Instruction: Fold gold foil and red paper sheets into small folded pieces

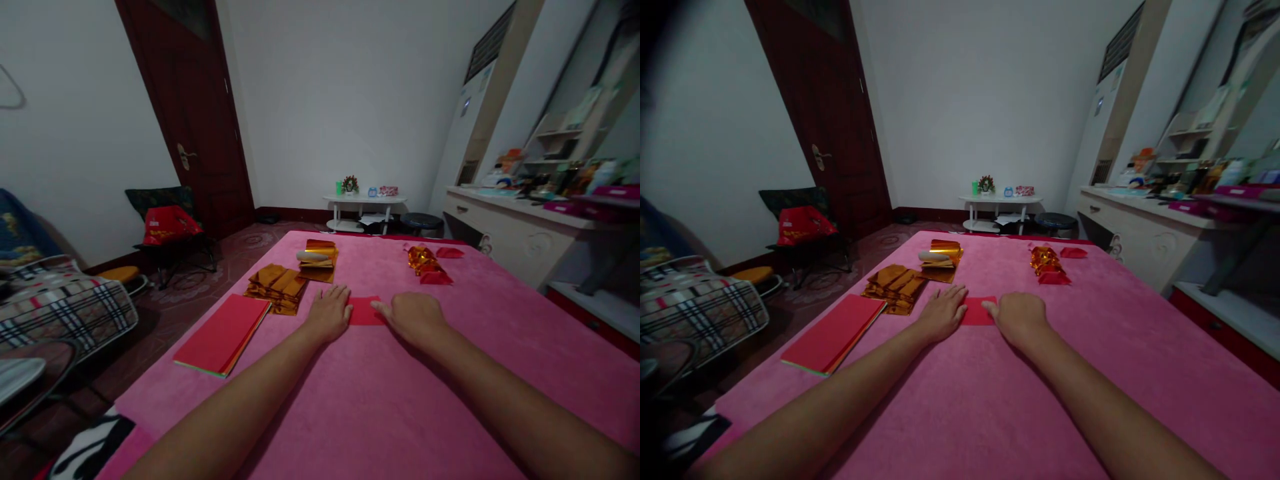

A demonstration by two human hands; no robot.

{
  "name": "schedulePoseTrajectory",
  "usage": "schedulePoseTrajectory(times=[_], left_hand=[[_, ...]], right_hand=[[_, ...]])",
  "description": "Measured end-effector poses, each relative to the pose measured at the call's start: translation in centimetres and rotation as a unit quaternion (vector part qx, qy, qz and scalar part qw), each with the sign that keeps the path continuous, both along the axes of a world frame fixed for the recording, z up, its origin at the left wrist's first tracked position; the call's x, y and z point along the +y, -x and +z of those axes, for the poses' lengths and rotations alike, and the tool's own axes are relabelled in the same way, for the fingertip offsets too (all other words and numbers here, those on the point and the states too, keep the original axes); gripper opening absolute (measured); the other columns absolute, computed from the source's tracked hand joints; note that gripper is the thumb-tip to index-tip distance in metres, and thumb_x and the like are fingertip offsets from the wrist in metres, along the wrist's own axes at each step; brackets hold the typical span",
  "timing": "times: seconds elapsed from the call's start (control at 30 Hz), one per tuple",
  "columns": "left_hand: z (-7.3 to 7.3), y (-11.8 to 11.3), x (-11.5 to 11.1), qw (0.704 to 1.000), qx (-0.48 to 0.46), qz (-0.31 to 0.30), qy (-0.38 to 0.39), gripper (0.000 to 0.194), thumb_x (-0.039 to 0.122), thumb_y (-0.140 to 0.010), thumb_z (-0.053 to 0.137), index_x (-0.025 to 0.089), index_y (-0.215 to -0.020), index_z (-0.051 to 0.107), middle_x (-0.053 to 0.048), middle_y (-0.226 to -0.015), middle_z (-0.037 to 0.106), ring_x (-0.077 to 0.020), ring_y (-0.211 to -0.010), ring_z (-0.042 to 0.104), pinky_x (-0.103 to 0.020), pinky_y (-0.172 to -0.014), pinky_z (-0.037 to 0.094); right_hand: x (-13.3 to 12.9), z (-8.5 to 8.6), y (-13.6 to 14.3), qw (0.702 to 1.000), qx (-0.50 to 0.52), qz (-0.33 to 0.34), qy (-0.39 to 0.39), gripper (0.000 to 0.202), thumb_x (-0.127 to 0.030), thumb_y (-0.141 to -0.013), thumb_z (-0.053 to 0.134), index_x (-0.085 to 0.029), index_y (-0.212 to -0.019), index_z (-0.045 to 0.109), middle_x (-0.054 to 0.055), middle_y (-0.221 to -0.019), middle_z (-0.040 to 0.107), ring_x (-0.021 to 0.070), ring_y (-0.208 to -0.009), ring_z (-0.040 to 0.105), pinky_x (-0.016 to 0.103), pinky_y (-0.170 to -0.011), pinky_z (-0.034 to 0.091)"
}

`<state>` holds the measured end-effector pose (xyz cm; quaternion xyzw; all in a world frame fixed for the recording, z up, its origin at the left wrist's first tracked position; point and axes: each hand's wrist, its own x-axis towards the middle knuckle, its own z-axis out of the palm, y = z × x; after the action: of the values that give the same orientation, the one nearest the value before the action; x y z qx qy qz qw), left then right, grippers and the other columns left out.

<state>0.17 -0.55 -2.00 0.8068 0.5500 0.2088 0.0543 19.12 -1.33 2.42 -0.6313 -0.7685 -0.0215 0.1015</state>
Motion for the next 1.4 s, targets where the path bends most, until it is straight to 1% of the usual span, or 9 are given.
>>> schedulePoseTrajectory(times=[0.2, 0.4, 0.5, 0.63, 0.73, 0.83, 0.97, 1.13, 1.4], left_hand=[[0.0, 0.4, 0.3, 0.995, -0.098, 0.008, -0.009, 0.047, 0.037, -0.086, 0.044, 0.018, -0.129, 0.046, -0.011, -0.133, 0.05, -0.0239, -0.123, 0.044, -0.042, -0.107, 0.027], [-0.5, 0.9, 0.8, 0.986, -0.166, 0.005, -0.013, 0.053, 0.035, -0.081, 0.054, 0.015, -0.129, 0.048, -0.013, -0.129, 0.053, -0.0257, -0.118, 0.048, -0.039, -0.103, 0.033], [-0.7, 1.2, 1.3, 0.968, -0.251, -0.003, -0.006, 0.056, 0.033, -0.078, 0.059, 0.016, -0.13, 0.047, -0.012, -0.121, 0.059, -0.0233, -0.11, 0.054, -0.037, -0.097, 0.039], [-0.6, 1.4, 1.8, 0.928, -0.372, -0.012, 0.029, 0.055, 0.022, -0.073, 0.063, 0.016, -0.127, 0.051, -0.006, -0.096, 0.067, -0.0155, -0.084, 0.061, -0.028, -0.079, 0.047], [-0.4, 1.4, 2.1, 0.896, -0.44, -0.013, 0.057, 0.047, 0.016, -0.07, 0.064, 0.013, -0.116, 0.059, 0.0, -0.073, 0.062, -0.0092, -0.063, 0.055, -0.02, -0.063, 0.044], [-0.4, 1.4, 2.4, 0.867, -0.493, -0.014, 0.065, 0.038, 0.013, -0.067, 0.065, 0.011, -0.106, 0.065, 0.002, -0.065, 0.057, -0.007, -0.057, 0.05, -0.018, -0.057, 0.04], [-0.9, 1.5, 2.8, 0.845, -0.532, -0.005, 0.053, 0.04, 0.013, -0.065, 0.067, 0.012, -0.104, 0.065, 0.002, -0.066, 0.057, -0.0073, -0.058, 0.051, -0.019, -0.058, 0.041], [-1.4, 1.8, 3.2, 0.845, -0.533, -0.002, 0.04, 0.042, 0.015, -0.066, 0.067, 0.012, -0.108, 0.063, 0.003, -0.063, 0.055, -0.007, -0.056, 0.05, -0.019, -0.058, 0.041], [-0.9, 1.8, 2.7, 0.843, -0.535, 0.009, 0.056, 0.043, 0.016, -0.063, 0.069, 0.013, -0.106, 0.064, 0.004, -0.062, 0.054, -0.0072, -0.055, 0.049, -0.02, -0.057, 0.039]], right_hand=[[3.7, -1.5, 0.9, 0.997, 0.05, -0.061, -0.02, 0.04, -0.048, -0.068, 0.062, -0.02, -0.097, 0.066, 0.012, -0.095, 0.069, 0.0246, -0.085, 0.064, 0.032, -0.065, 0.045], [5.0, -3.7, -0.9, 0.963, 0.263, -0.005, 0.054, 0.013, -0.031, -0.06, 0.068, -0.02, -0.066, 0.065, 0.0, -0.059, 0.065, 0.014, -0.055, 0.058, 0.023, -0.051, 0.038], [5.1, -4.2, -1.2, 0.913, 0.403, 0.027, 0.054, 0.014, -0.031, -0.058, 0.067, -0.018, -0.059, 0.06, -0.001, -0.052, 0.061, 0.0137, -0.052, 0.055, 0.023, -0.049, 0.038], [5.0, -4.3, -0.9, 0.811, 0.581, 0.045, 0.049, 0.022, -0.034, -0.056, 0.069, -0.017, -0.061, 0.056, -0.001, -0.054, 0.059, 0.0132, -0.05, 0.053, 0.024, -0.049, 0.04], [4.7, -4.2, -0.8, 0.784, 0.618, 0.055, 0.039, 0.026, -0.036, -0.056, 0.071, -0.016, -0.066, 0.057, 0.0, -0.056, 0.059, 0.0133, -0.052, 0.053, 0.024, -0.049, 0.041], [4.5, -4.0, -0.7, 0.789, 0.61, 0.066, 0.013, 0.034, -0.035, -0.058, 0.07, -0.013, -0.084, 0.064, 0.002, -0.065, 0.062, 0.0142, -0.057, 0.055, 0.027, -0.053, 0.045], [4.1, -3.6, -0.6, 0.838, 0.537, 0.085, -0.053, 0.045, -0.03, -0.064, 0.066, -0.013, -0.105, 0.064, 0.006, -0.085, 0.065, 0.0143, -0.065, 0.056, 0.031, -0.065, 0.048], [3.7, -3.3, -0.4, 0.869, 0.463, 0.12, -0.126, 0.036, -0.028, -0.071, 0.059, -0.017, -0.104, 0.067, 0.008, -0.1, 0.063, 0.0154, -0.071, 0.057, 0.033, -0.071, 0.049], [3.4, -3.4, -0.2, 0.859, 0.467, 0.133, -0.164, 0.025, -0.027, -0.073, 0.057, -0.018, -0.093, 0.07, 0.006, -0.094, 0.061, 0.0151, -0.074, 0.057, 0.03, -0.068, 0.05]])
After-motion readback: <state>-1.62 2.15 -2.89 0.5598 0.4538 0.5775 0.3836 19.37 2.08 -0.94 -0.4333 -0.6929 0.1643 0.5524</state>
